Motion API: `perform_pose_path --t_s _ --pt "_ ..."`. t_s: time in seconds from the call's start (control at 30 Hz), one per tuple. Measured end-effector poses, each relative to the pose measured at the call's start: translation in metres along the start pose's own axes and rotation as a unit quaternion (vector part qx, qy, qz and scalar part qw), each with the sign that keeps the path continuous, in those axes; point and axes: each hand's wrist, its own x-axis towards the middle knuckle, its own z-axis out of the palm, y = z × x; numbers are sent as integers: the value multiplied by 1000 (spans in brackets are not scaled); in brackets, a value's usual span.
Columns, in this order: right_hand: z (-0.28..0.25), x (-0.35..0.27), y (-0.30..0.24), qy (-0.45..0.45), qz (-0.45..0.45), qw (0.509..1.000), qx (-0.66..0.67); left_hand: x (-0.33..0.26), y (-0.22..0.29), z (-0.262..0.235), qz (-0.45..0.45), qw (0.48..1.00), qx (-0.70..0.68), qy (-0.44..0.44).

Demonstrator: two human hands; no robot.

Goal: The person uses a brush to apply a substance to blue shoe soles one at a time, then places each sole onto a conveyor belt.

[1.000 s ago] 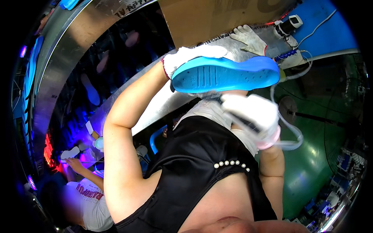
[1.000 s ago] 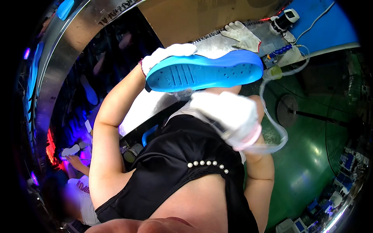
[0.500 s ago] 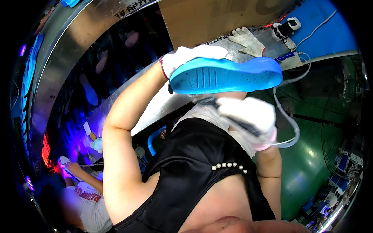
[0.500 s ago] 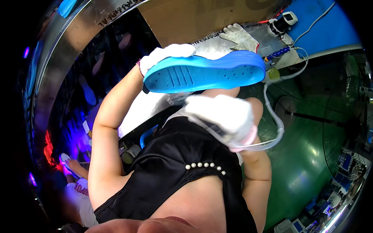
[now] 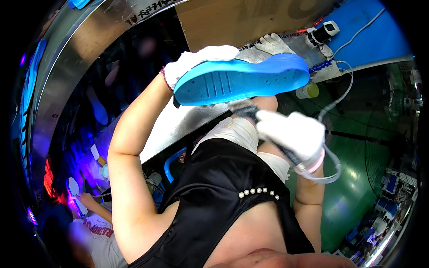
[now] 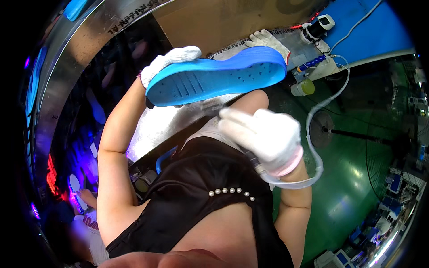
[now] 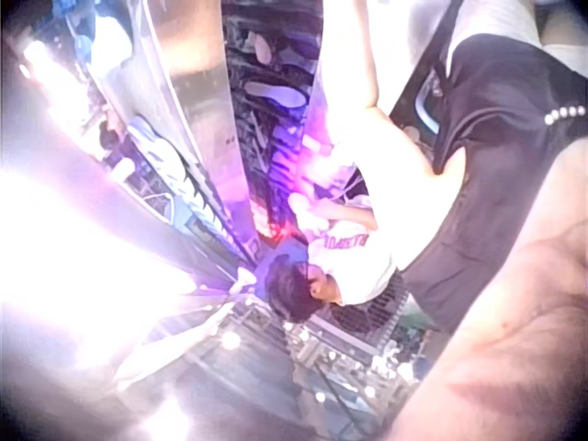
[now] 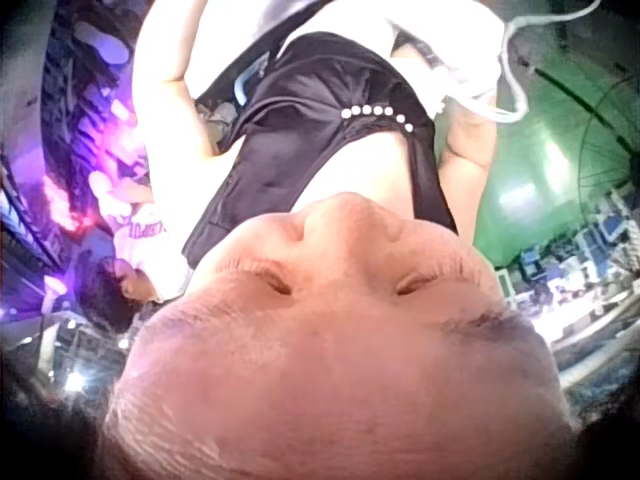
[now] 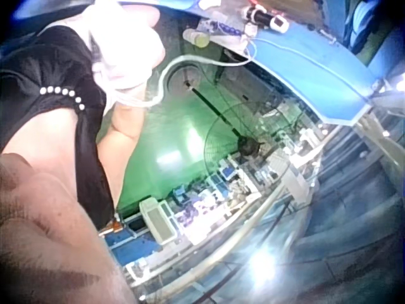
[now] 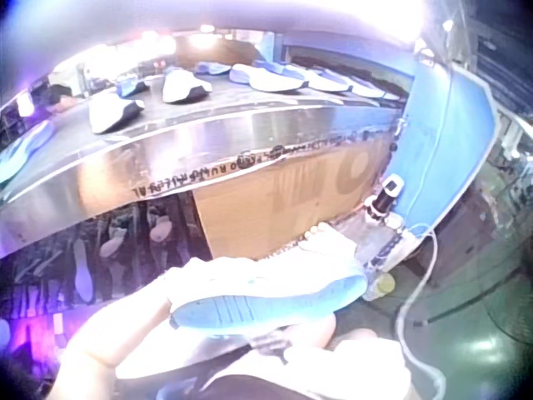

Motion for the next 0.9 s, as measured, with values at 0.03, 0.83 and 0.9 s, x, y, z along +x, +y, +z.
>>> perform_pose_path --t_s 0.03,0.83,0.9 --pt "1 1 10 38 9 999 5 0 4 -3 -49 998 -32 -4" --pt "53 30 31 300 3 951 77 36 74 86 -270 535 -738 310" --pt "53 10 24 284 65 929 228 27 94 76 -286 513 -746 315"
